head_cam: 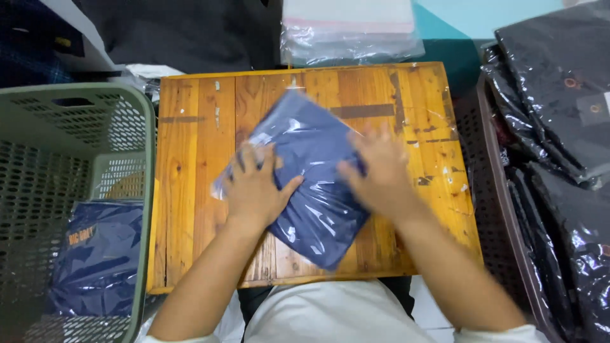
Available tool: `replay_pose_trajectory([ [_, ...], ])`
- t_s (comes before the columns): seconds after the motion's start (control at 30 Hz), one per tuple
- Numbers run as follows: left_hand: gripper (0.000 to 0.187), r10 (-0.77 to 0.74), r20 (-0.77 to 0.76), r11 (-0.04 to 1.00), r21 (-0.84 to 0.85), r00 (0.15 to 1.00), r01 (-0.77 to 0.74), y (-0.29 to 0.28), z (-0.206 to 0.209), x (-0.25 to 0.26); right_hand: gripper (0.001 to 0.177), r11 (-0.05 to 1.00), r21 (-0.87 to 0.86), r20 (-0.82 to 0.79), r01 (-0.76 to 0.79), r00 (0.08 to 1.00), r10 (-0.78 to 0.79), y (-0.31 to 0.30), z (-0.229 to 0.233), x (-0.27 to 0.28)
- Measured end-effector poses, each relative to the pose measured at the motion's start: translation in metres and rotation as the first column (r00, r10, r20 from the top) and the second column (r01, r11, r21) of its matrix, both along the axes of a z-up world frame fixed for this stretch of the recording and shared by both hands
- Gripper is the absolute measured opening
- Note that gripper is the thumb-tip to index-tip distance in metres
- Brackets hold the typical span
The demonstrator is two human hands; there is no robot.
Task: Folding shirts and placing them into clear plastic bags for final packaging.
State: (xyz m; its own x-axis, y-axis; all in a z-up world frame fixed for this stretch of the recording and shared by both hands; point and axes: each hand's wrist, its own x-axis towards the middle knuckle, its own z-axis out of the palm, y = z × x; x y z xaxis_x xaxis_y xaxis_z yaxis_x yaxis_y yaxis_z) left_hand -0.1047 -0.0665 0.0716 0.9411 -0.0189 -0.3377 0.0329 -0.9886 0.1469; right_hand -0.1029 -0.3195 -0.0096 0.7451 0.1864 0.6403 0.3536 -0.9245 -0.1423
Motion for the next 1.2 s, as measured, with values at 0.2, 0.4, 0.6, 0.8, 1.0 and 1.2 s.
replay_pose_trajectory([
  [0.2,0.076,0.048,0.037,0.998,-0.042,0.998,-0.046,0.002,0.021,0.001,0.093,0.991,-0.112,-0.701,-0.074,0.712,-0.026,0.050,0.050,-0.024],
  [0.4,0.064,-0.049,0.094,0.997,-0.060,0.994,0.055,-0.029,0.004,0.059,0.089,0.978,-0.195,-0.747,-0.070,0.657,-0.102,0.055,0.050,0.024],
  [0.6,0.069,-0.028,0.040,0.996,-0.089,0.999,0.031,-0.039,-0.007,0.058,0.094,0.973,-0.226,-0.839,-0.047,0.517,-0.170,0.054,0.062,0.027],
  [0.8,0.068,-0.036,0.037,0.995,-0.094,0.999,0.040,-0.040,-0.005,0.059,0.088,0.986,-0.167,-0.787,-0.020,0.605,-0.121,0.053,0.054,0.024],
  [1.0,0.070,-0.034,0.044,0.996,-0.085,0.998,0.038,-0.041,-0.014,0.061,0.090,0.988,-0.151,-0.773,-0.025,0.626,-0.103,0.053,0.045,0.027],
  [1.2,0.068,-0.036,0.033,0.996,-0.077,0.999,0.038,-0.042,-0.006,0.059,0.090,0.984,-0.172,-0.771,-0.037,0.628,-0.111,0.051,0.045,0.027],
])
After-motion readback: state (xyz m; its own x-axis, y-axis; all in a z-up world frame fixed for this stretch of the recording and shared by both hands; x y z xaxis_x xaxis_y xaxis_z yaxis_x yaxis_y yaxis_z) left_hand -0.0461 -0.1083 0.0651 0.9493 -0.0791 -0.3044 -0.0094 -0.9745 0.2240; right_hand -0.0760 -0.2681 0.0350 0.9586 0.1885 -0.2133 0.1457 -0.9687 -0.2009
